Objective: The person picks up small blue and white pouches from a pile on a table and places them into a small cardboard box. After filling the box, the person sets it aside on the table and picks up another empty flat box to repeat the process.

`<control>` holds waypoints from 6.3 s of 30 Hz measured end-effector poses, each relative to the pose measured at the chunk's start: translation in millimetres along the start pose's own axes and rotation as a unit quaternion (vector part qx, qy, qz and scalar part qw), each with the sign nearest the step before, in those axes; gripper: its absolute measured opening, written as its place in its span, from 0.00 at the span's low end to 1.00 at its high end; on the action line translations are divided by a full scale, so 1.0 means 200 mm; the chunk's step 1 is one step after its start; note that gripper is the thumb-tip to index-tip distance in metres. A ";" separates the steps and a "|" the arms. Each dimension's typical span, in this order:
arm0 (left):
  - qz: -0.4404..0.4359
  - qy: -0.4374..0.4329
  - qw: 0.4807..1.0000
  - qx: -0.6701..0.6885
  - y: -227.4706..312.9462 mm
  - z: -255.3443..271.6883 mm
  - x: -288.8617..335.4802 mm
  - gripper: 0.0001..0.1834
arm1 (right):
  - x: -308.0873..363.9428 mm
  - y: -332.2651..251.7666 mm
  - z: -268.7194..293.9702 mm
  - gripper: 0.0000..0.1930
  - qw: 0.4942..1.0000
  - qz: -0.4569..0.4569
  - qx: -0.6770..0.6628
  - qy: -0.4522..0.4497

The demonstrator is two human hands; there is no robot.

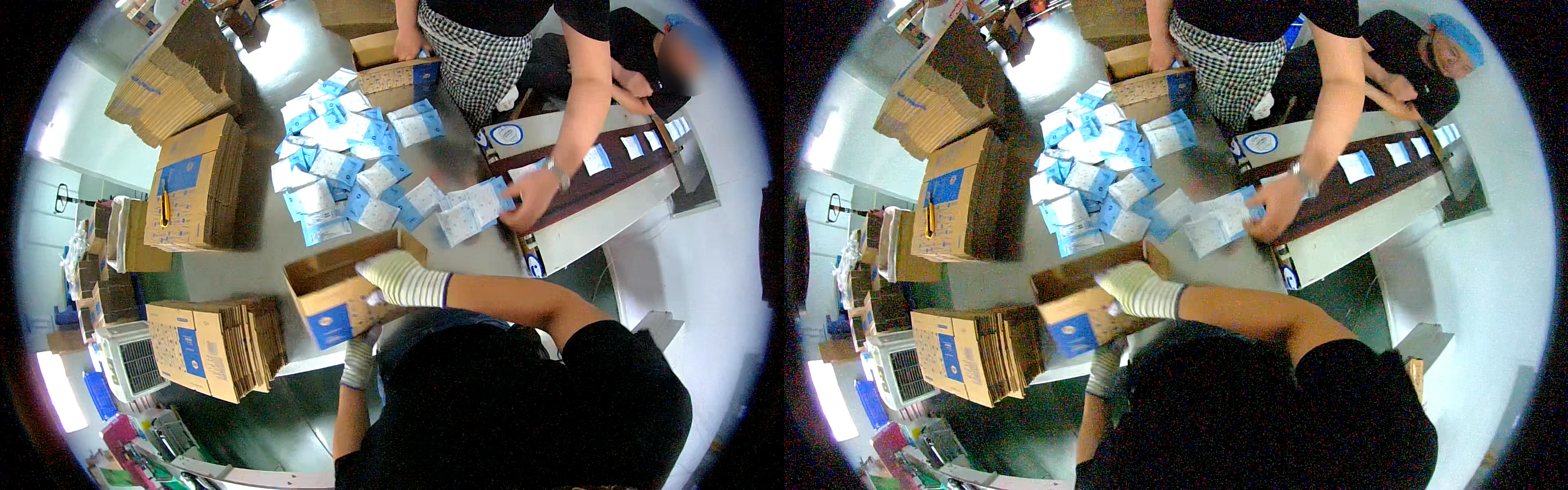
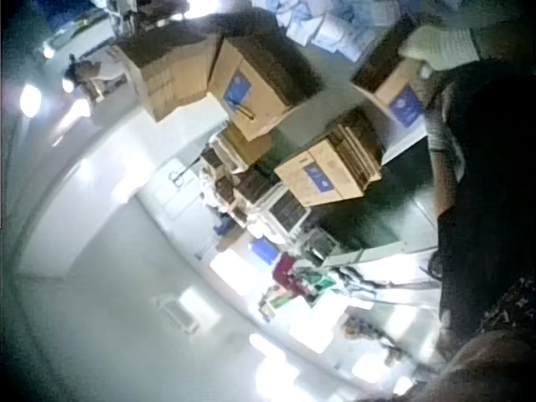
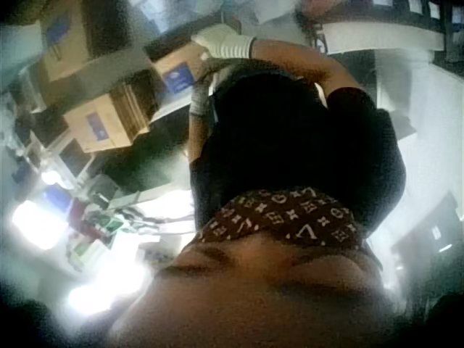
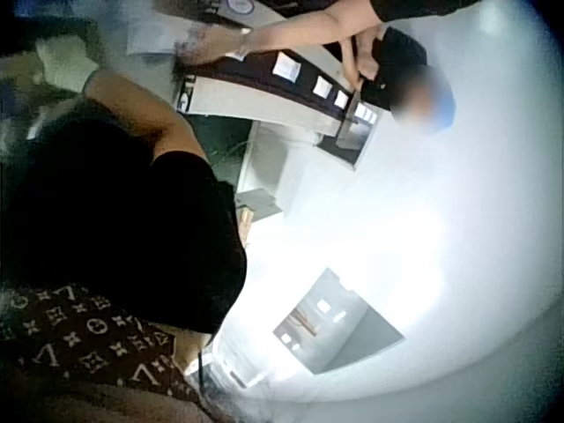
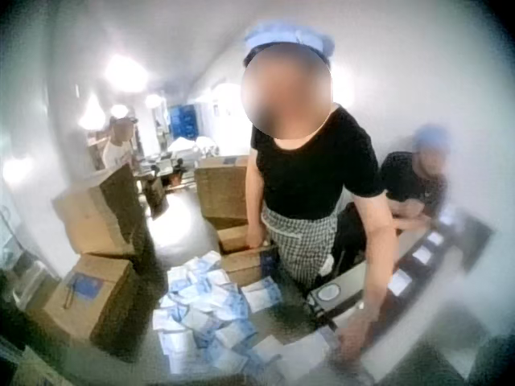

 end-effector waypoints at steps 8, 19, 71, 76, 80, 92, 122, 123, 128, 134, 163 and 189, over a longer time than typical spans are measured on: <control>-0.278 -0.148 0.483 -0.817 0.51 0.29 0.23 0.35 | 0.24 -0.12 -0.57 0.04 0.920 0.339 0.166 0.102; -0.216 -0.393 0.617 -0.647 0.40 -0.17 0.11 0.15 | -0.08 0.02 -0.35 0.05 0.905 0.320 0.255 0.117; -0.123 -0.218 0.770 -0.587 0.44 -0.17 -0.08 0.09 | -0.13 1.32 -0.49 0.21 0.992 -0.121 -0.042 -0.008; -0.111 -0.205 0.778 -0.583 0.38 -0.10 -0.03 0.09 | -0.19 0.75 -0.30 0.26 0.921 -0.357 -0.074 0.138; -0.111 -0.214 0.767 -0.594 0.39 -0.13 -0.06 0.09 | -0.28 0.74 -0.22 0.37 0.946 -0.309 -0.054 0.077; -0.072 -0.234 0.793 -0.558 0.51 -0.18 -0.10 0.10 | 0.17 1.02 -0.59 0.13 0.975 0.015 0.196 -0.105; -0.110 -0.272 0.755 -0.587 0.39 -0.29 0.01 0.11 | 0.21 0.67 -0.47 0.27 0.965 -0.051 0.180 -0.187; -0.112 -0.273 0.753 -0.587 0.40 -0.29 -0.01 0.11 | 0.16 0.63 -0.38 0.27 0.983 -0.069 0.036 -0.168; -0.117 -0.297 0.751 -0.578 0.40 -0.37 -0.05 0.11 | -0.15 0.27 -0.30 0.16 0.937 0.178 -0.287 0.094; -0.111 -0.287 0.754 -0.580 0.39 -0.32 -0.03 0.11 | -0.08 -0.21 -0.15 0.26 0.965 0.240 -0.086 0.064; -0.061 -0.271 0.753 -0.597 0.17 0.05 -0.59 0.16 | 0.16 -0.03 -0.41 0.49 0.962 0.262 0.016 0.072; 0.077 -0.460 0.724 -0.509 0.05 -0.43 -0.12 0.24 | -0.03 1.38 0.40 0.11 0.966 -0.122 0.229 0.015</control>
Point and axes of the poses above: each hand's wrist, its own x-axis away from the middle knuckle, its own z-axis out of the back of the hand, y = z × x, the point moved 7 cm from there along -x, towards the middle knuckle, and after that the axes turned 12 degrees about -z, right-handed, at the moved point
